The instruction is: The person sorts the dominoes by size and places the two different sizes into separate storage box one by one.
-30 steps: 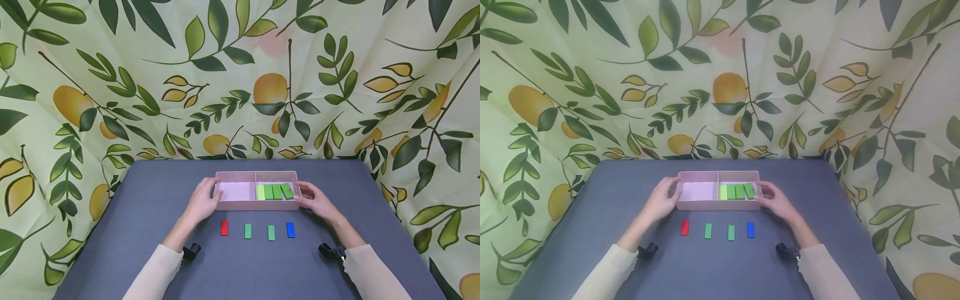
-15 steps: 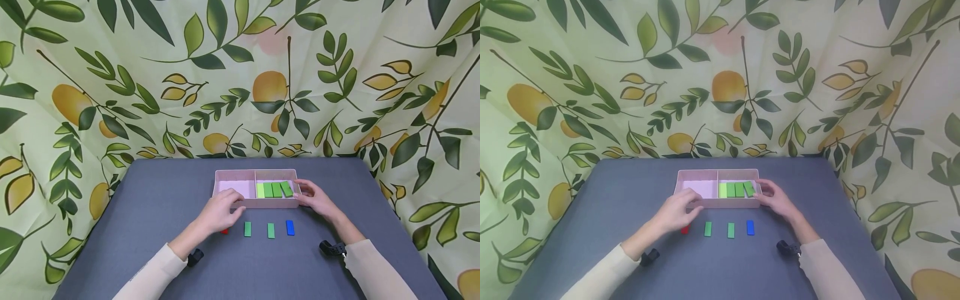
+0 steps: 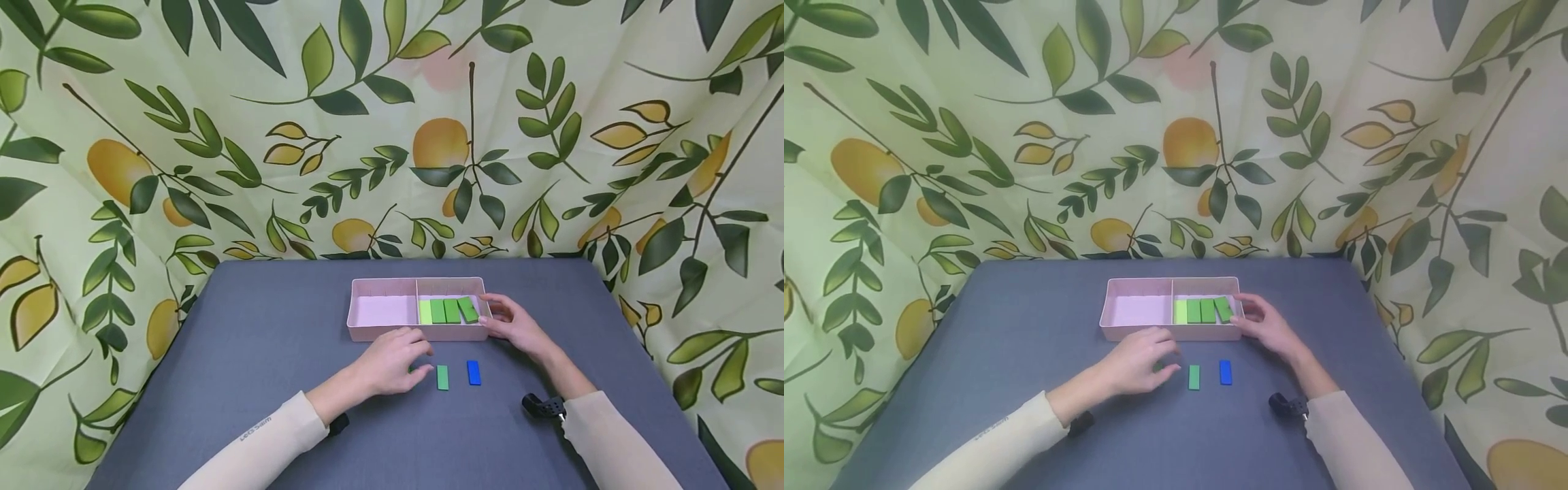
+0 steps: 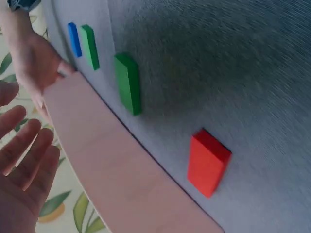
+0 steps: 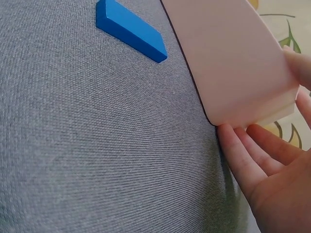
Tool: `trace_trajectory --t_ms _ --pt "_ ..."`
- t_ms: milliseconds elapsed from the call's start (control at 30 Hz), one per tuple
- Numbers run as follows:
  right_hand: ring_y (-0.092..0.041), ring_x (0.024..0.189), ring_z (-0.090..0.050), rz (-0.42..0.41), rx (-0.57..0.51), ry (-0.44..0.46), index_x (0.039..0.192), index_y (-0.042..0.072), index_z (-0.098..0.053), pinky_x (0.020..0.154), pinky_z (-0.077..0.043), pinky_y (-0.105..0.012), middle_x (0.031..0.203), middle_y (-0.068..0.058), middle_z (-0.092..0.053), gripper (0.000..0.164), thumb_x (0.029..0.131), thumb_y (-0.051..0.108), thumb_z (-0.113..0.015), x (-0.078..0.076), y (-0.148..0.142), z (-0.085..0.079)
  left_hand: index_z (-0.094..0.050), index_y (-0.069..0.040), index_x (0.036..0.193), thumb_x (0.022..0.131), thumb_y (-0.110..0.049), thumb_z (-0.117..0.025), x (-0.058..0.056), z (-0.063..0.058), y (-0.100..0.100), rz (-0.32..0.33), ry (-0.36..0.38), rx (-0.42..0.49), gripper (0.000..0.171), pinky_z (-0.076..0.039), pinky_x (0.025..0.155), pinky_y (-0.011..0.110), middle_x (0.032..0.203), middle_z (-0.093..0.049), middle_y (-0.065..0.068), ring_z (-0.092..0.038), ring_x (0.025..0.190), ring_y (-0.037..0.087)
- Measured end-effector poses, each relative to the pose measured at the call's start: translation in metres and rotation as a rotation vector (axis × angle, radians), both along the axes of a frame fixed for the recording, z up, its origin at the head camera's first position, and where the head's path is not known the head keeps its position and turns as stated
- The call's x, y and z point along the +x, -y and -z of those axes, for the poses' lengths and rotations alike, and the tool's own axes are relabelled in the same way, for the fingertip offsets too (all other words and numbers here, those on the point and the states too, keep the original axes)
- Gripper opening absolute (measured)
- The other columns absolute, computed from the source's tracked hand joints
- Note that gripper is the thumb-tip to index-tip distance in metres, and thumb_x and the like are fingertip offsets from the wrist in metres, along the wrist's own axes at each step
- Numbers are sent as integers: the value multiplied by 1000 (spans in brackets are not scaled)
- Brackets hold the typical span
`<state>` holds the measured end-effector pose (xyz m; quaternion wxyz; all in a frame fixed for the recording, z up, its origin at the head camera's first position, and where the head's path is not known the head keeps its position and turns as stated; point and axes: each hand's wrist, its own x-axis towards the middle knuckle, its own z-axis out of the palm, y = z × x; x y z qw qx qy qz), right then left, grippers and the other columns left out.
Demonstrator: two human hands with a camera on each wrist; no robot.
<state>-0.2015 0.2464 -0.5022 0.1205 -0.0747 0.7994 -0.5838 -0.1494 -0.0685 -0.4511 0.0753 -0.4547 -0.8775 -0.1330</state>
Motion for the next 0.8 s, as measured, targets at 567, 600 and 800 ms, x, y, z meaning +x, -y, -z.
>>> trace_trajectory --t_ms 567,600,800 --pt "-45 128 -49 4 -16 -6 153 9 -39 93 -56 -38 151 -30 -38 64 99 26 -69 2 1 0 -74 -24 114 96 -41 -69 -2 17 -30 148 -146 -258 26 -49 89 26 111 -65 -5 -56 104 13" --pt "-45 129 -49 5 -15 -8 153 9 -39 93 -56 -38 151 -30 -38 64 99 26 -69 1 1 0 -74 -24 116 96 -41 -68 -3 17 -31 150 -143 -274 27 -49 90 26 113 -64 -5 -56 105 13" --pt "-44 129 -49 0 -16 1 154 8 -38 94 -55 -38 150 -30 -38 65 99 26 -69 2 0 -1 -73 -25 119 97 -43 -66 -4 22 -39 166 -142 -356 29 -48 94 27 116 -63 -4 -56 105 14"
